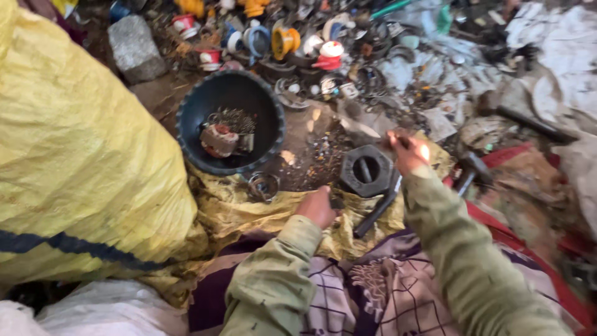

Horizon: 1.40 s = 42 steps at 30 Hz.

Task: The person sits on the floor and repeatedly hammers a metal piece placed on a hexagonal anvil. They adjust the metal piece between strikes and occasionally pick up or set down the hammer.

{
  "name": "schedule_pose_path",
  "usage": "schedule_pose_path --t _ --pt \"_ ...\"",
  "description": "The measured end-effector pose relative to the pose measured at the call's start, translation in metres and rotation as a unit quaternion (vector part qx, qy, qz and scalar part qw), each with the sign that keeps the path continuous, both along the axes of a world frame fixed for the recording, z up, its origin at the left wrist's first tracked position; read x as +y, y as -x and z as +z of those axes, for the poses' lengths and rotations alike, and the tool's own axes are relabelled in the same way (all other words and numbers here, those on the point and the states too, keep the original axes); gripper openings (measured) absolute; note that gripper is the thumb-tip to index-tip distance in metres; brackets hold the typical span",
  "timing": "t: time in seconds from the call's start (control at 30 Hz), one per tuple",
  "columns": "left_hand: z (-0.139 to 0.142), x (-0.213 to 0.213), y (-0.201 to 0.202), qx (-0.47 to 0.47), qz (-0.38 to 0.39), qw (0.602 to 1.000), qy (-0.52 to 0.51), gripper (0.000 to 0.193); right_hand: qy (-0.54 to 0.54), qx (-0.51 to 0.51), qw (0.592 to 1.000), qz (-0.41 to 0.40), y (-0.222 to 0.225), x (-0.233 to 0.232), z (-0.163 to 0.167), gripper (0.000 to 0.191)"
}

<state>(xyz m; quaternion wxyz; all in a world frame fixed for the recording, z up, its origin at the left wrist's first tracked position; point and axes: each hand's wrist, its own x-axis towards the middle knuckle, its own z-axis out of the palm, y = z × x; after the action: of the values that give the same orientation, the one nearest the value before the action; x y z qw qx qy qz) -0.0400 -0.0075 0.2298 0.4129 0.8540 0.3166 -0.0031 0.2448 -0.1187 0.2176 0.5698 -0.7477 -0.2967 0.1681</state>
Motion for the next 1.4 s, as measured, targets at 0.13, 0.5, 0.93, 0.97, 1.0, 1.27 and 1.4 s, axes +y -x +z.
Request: schedule_pose_path --t 0.13,0.5,0.93,0.97,1.0,1.27,1.4 --pt "-0.015 0.006 -0.001 -0.009 -0.001 1.000 0.016 0.058 -0.217 0.293 0.931 -0.001 0.026 -0.083 0.007 0.023" --pt "-0.053 0.023 -0.005 -0.011 0.035 0.999 -0.026 0.059 -0.348 0.423 0.837 0.002 0.031 -0.193 0.079 0.026" --pt "-0.083 0.026 -0.015 -0.008 -0.005 0.997 -0.081 0.055 -0.358 0.413 0.835 0.062 0.099 -0.146 0.109 0.022" --pt "-0.082 0.025 -0.015 -0.016 -0.003 0.996 -0.088 0.055 -0.343 0.398 0.842 0.120 0.122 -0.125 0.118 0.024" --pt "-0.079 0.024 -0.017 -0.012 -0.005 0.996 -0.089 0.055 -0.326 0.384 0.841 0.196 0.147 -0.106 0.126 0.025" --pt "-0.061 0.029 -0.019 0.159 -0.014 0.987 -0.010 0.052 0.140 0.080 0.910 0.382 0.163 -0.041 0.210 0.040" --pt "-0.058 0.037 -0.020 0.196 -0.019 0.980 0.029 0.051 -0.128 0.017 0.991 -0.027 -0.026 -0.176 0.368 0.057"
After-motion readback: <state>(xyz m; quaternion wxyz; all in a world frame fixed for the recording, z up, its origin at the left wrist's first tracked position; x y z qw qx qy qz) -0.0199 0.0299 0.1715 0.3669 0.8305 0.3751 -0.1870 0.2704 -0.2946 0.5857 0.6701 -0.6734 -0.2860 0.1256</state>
